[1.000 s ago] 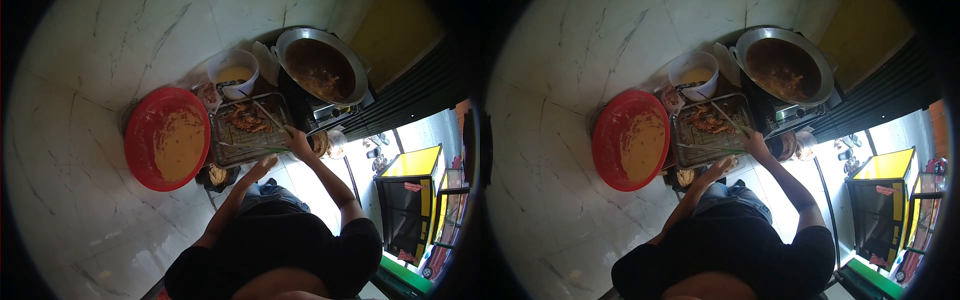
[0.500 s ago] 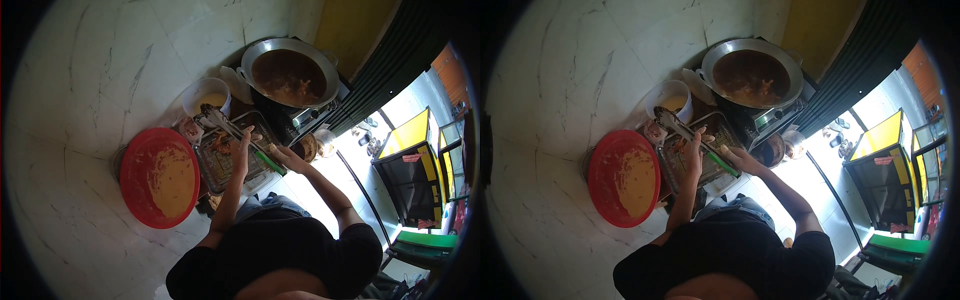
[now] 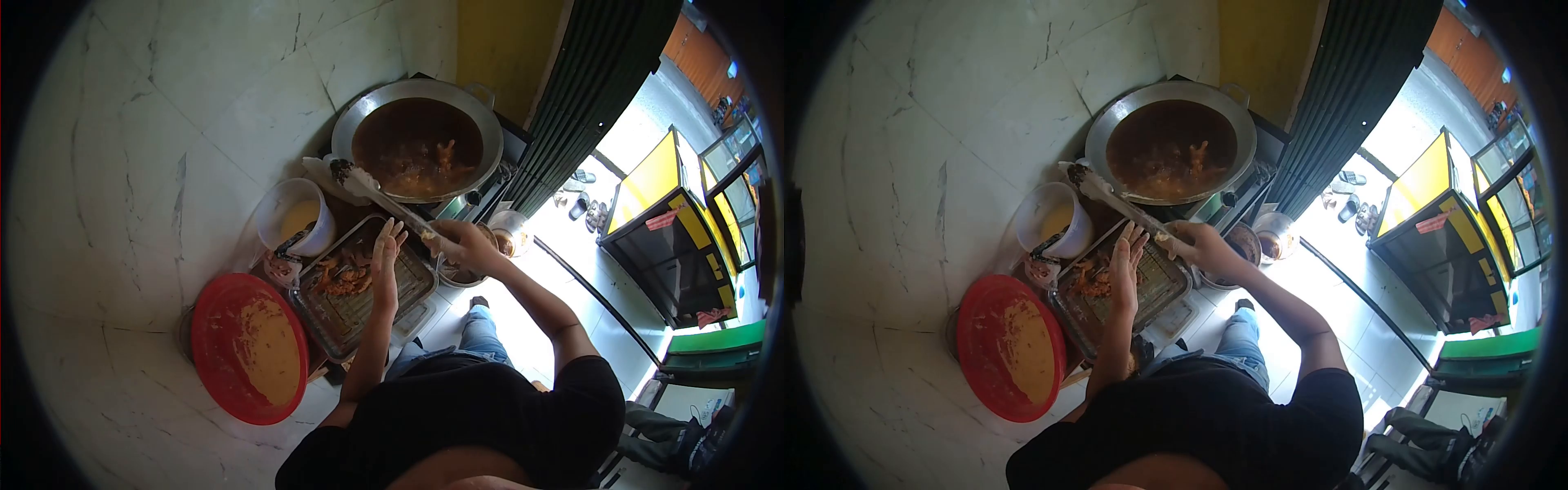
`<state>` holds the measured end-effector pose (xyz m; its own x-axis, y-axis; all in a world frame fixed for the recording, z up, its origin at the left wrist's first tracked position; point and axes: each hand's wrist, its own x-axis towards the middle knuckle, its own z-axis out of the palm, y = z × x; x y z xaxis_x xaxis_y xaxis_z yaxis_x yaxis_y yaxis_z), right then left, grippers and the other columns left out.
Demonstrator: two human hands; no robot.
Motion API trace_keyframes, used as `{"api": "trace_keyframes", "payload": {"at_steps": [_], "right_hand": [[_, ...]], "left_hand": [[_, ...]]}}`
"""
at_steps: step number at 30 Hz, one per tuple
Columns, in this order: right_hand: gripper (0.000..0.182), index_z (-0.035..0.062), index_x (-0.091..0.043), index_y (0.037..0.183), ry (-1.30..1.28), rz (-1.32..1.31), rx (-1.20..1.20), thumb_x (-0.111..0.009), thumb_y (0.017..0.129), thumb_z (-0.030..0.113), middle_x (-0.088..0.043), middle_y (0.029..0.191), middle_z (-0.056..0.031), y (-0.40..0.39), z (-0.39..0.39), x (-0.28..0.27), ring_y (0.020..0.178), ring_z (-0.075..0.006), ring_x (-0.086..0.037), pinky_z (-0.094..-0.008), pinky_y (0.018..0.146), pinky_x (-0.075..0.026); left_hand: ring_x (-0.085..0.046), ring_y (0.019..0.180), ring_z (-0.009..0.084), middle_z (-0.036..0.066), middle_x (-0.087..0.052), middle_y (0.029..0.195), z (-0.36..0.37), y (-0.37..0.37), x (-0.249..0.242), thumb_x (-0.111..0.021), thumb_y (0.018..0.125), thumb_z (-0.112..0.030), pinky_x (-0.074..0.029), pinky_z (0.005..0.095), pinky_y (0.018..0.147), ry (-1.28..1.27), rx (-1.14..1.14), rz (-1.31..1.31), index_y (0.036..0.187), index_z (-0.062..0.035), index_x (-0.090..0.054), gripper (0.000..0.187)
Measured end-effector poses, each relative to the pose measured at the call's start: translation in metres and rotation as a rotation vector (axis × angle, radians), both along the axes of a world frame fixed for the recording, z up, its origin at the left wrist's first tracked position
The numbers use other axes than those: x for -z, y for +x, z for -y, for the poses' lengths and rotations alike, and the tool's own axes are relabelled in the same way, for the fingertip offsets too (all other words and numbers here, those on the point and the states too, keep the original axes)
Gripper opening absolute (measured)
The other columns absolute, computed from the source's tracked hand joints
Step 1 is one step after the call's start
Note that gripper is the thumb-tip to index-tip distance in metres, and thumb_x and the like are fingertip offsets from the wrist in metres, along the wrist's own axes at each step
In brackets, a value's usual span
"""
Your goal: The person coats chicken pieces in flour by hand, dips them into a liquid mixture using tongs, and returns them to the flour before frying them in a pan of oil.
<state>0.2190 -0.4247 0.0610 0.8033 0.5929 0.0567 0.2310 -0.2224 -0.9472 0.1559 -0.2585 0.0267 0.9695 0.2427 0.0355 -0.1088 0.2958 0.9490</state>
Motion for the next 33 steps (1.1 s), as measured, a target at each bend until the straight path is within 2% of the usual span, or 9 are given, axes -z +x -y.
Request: {"api": "trace_keyframes", "payload": {"at_steps": [3,6,11,15,16,19,20,23,33], "right_hand": [[0.036,-0.0017,-0.058,0.108,-0.157,0.365,0.021,-0.059,0.086,0.027,-0.063,0.081,-0.01,0.065,0.049,-0.044,0.067,-0.0132,-0.058,-0.026,0.061,-0.046],[0.037,-0.0002,-0.057,0.107,-0.476,0.481,-0.037,-0.061,0.083,0.028,-0.064,0.083,-0.0138,0.127,0.091,-0.095,0.07,-0.0202,-0.063,-0.0317,0.066,-0.05],[0.04,0.0017,-0.057,0.107,-0.922,0.882,-0.287,-0.064,0.078,0.029,-0.064,0.082,-0.0145,0.236,0.137,-0.114,0.074,-0.0274,-0.064,-0.036,0.07,-0.05],[0.052,0.0043,-0.055,0.104,-0.871,1.217,-0.51,-0.074,0.065,0.033,-0.06,0.075,-0.0113,0.306,0.148,-0.093,0.073,-0.0277,-0.063,-0.0382,0.064,-0.05],[0.054,0.0044,-0.055,0.104,-0.875,1.26,-0.549,-0.075,0.063,0.032,-0.06,0.075,-0.0108,0.313,0.145,-0.091,0.073,-0.0279,-0.063,-0.038,0.064,-0.05],[0.057,0.0045,-0.055,0.104,-0.881,1.375,-0.635,-0.078,0.059,0.03,-0.06,0.076,-0.0096,0.327,0.134,-0.086,0.072,-0.0279,-0.062,-0.0375,0.063,-0.05],[0.057,0.0044,-0.055,0.103,-0.877,1.404,-0.648,-0.078,0.058,0.03,-0.06,0.076,-0.0096,0.331,0.13,-0.082,0.073,-0.0275,-0.063,-0.0373,0.063,-0.049],[0.055,0.0047,-0.056,0.1,-0.913,1.459,-0.695,-0.079,0.056,0.028,-0.06,0.077,-0.0091,0.336,0.117,-0.075,0.072,-0.026,-0.063,-0.0364,0.063,-0.05],[0.049,0.0048,-0.058,0.095,-0.844,1.526,-0.794,-0.079,0.057,0.026,-0.059,0.076,-0.008,0.351,0.092,-0.044,0.073,-0.0241,-0.062,-0.0345,0.062,-0.05]], "left_hand": [[-0.043,0.121,0.0201,0.011,-0.046,0.13,0.003,0.01,0.022,-0.04,0.094,-0.037,-0.027,0.0338,0.103,0.058,-0.06,-0.139,0.13,-0.0011,-0.04,0.051],[-0.043,0.121,0.0207,0.011,-0.046,0.129,0.013,0.015,0.04,-0.045,0.091,-0.039,-0.028,0.0358,0.103,0.042,-0.178,-0.324,0.129,-0.0008,-0.042,0.054],[-0.043,0.121,0.023,0.012,-0.047,0.129,0.047,0.027,0.074,-0.053,0.085,-0.044,-0.029,0.0394,0.101,0.064,-0.372,-0.494,0.125,0.0009,-0.046,0.061],[-0.047,0.116,0.0258,0.021,-0.047,0.126,0.076,0.043,0.12,-0.06,0.085,-0.028,-0.037,0.0346,0.095,0.158,-0.5,-0.35,0.123,0.0046,-0.046,0.052],[-0.054,0.106,0.0224,0.021,-0.053,0.116,0.076,0.048,0.159,-0.066,0.082,-0.017,-0.042,0.03,0.089,0.227,-0.595,-0.278,0.119,0.0061,-0.047,0.048],[-0.057,0.096,0.0192,0.015,-0.058,0.106,0.093,0.051,0.152,-0.068,0.08,-0.016,-0.045,0.0291,0.083,0.244,-0.556,-0.243,0.116,0.0057,-0.047,0.047],[-0.058,0.089,0.0168,0.012,-0.059,0.1,0.103,0.052,0.149,-0.07,0.078,-0.013,-0.046,0.0292,0.079,0.322,-0.664,-0.22,0.115,0.0059,-0.046,0.048],[-0.058,0.092,0.0178,0.013,-0.059,0.101,0.11,0.052,0.149,-0.071,0.077,-0.014,-0.045,0.0291,0.08,0.136,-0.696,-0.272,0.115,0.0068,-0.045,0.051],[-0.055,0.096,0.0202,0.015,-0.057,0.104,0.117,0.05,0.137,-0.074,0.072,-0.012,-0.044,0.0302,0.083,0.292,-0.768,-0.341,0.115,0.0079,-0.045,0.055]]}}
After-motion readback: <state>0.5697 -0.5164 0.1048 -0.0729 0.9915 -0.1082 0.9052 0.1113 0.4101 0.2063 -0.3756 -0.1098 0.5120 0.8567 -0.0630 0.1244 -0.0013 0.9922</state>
